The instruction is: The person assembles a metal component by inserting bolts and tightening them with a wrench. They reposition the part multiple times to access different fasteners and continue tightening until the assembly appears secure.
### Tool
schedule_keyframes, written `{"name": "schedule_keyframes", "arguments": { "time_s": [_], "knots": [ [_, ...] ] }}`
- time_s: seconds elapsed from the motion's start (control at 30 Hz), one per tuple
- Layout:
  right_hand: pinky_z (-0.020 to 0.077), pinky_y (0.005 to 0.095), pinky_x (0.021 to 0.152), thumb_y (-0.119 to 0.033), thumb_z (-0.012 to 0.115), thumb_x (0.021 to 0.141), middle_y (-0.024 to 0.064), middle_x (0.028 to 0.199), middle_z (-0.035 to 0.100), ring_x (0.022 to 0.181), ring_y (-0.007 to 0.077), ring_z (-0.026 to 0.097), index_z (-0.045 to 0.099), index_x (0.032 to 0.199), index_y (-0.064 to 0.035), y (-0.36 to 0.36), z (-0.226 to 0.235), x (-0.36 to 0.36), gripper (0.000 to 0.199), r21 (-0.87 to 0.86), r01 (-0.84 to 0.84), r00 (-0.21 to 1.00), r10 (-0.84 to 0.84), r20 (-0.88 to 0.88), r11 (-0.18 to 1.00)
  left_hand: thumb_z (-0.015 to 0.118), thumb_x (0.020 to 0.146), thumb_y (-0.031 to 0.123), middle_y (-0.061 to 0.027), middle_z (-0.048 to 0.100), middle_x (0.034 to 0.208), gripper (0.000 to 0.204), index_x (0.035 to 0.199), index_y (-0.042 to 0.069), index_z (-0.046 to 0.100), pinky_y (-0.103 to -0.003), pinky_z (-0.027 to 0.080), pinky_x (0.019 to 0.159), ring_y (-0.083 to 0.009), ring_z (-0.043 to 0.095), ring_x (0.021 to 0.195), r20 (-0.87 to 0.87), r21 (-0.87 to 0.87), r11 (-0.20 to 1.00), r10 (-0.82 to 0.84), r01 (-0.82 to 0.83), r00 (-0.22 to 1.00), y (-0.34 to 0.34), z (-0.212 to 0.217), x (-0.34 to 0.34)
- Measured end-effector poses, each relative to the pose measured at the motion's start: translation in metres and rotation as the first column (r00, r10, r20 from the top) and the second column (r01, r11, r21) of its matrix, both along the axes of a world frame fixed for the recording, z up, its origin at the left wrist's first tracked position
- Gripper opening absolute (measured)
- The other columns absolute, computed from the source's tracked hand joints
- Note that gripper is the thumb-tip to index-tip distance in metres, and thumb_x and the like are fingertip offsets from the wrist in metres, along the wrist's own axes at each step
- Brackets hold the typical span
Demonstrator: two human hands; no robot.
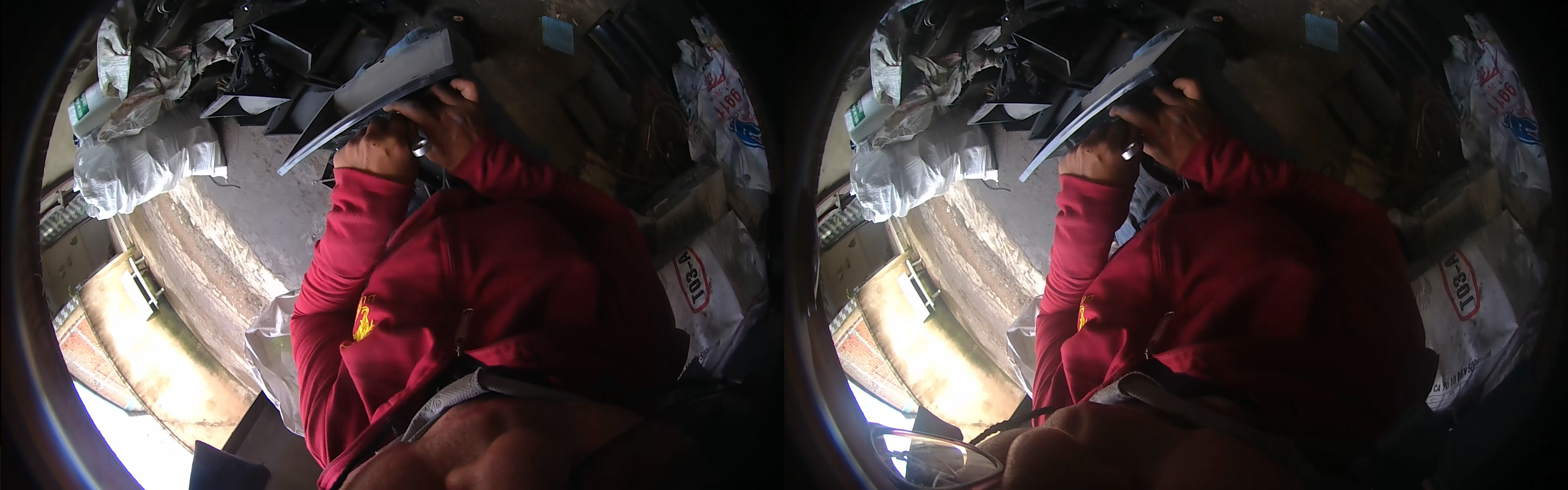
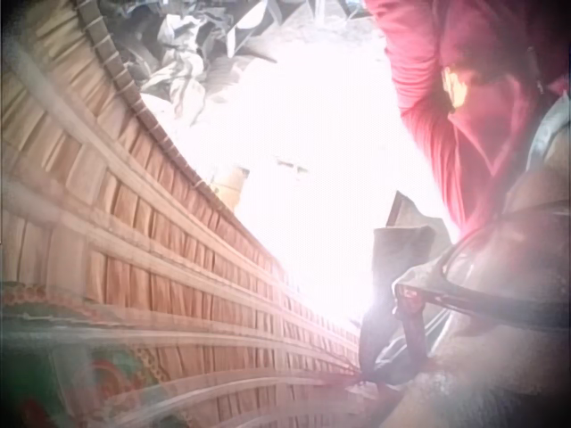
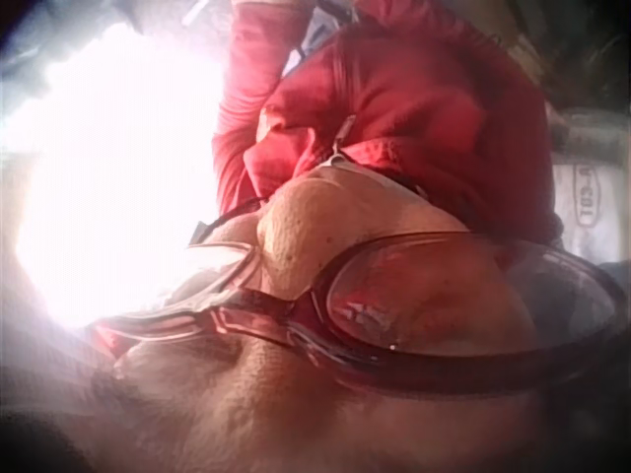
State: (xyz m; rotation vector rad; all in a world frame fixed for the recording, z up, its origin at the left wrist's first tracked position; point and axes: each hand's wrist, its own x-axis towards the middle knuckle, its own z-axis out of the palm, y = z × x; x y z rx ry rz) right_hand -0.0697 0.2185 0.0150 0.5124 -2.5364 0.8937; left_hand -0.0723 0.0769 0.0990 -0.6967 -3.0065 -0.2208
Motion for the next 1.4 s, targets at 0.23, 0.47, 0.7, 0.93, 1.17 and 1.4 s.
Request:
{"name": "schedule_keyframes", "arguments": {
  "time_s": [0.23,0.47,0.7,0.93,1.17,1.4],
  "knots": [
    [0.0312,0.0449,0.098,-0.030,0.077,0.075,-0.0026,0.093,0.071,0.100,0.0205,0.061,0.053,0.129,-0.0276,-0.002,0.000,0.001,0.059,0.004,-0.008,1.000,0.008,0.008,1.000,0.054,0.100,0.030,-0.0166,0.071,0.094,0.041,0.117,-0.006,0.063,-0.030,0.058,0.064,-0.0245,0.070,0.082,0.565,0.811,0.192,-0.011,-0.553,0.825,-0.052,-0.049,0.023],
    [0.0303,0.0433,0.097,-0.027,0.079,0.072,-0.0043,0.100,0.070,0.102,0.0197,0.059,0.055,0.124,-0.0271,-0.001,0.001,0.000,0.058,-0.035,-0.011,1.000,0.011,0.012,0.999,0.064,0.091,0.009,-0.0126,0.073,0.084,0.016,0.103,0.000,0.069,-0.032,0.056,0.066,-0.0231,0.072,0.075,0.155,0.749,0.618,0.188,-0.239,0.970,-0.048,-0.042,0.023],
    [0.0300,0.0457,0.101,-0.030,0.075,0.078,-0.0009,0.092,0.072,0.104,0.0234,0.061,0.053,0.129,-0.0275,0.000,0.006,0.001,0.056,-0.025,-0.017,1.000,0.018,0.025,1.000,0.069,0.084,0.009,-0.0116,0.069,0.078,0.012,0.096,0.006,0.070,-0.035,0.053,0.056,-0.0292,0.069,0.067,-0.078,0.418,0.908,0.077,-0.038,0.994,-0.030,-0.005,0.011],
    [0.0308,0.0473,0.101,-0.030,0.075,0.077,-0.0003,0.090,0.072,0.105,0.0243,0.060,0.051,0.132,-0.0280,-0.001,0.000,0.000,0.060,-0.015,-0.001,1.000,0.001,0.008,1.000,0.061,0.094,0.018,-0.0144,0.071,0.083,0.024,0.100,-0.004,0.067,-0.031,0.055,0.062,-0.0224,0.071,0.072,0.317,0.741,0.602,0.077,-0.298,0.945,-0.050,-0.019,0.010],
    [0.0306,0.0472,0.101,-0.028,0.075,0.075,-0.0004,0.091,0.072,0.105,0.0241,0.060,0.048,0.134,-0.0279,-0.002,-0.001,-0.001,0.064,-0.044,-0.010,1.000,0.010,-0.007,0.999,0.062,0.095,0.014,-0.0136,0.072,0.084,0.022,0.102,-0.006,0.067,-0.029,0.054,0.065,-0.0190,0.070,0.072,0.439,0.757,0.514,0.057,-0.403,0.897,-0.054,-0.024,0.010],
    [0.0283,0.0483,0.102,-0.023,0.072,0.077,-0.0002,0.092,0.072,0.105,0.0249,0.060,0.048,0.134,-0.0277,-0.001,0.004,-0.001,0.062,-0.045,-0.050,0.995,0.054,0.085,0.998,0.063,0.086,0.015,-0.0115,0.068,0.078,0.009,0.091,0.008,0.067,-0.038,0.053,0.053,-0.0302,0.068,0.066,-0.065,0.178,0.983,-0.027,0.038,0.998,-0.014,-0.001,0.003]
  ]
}}
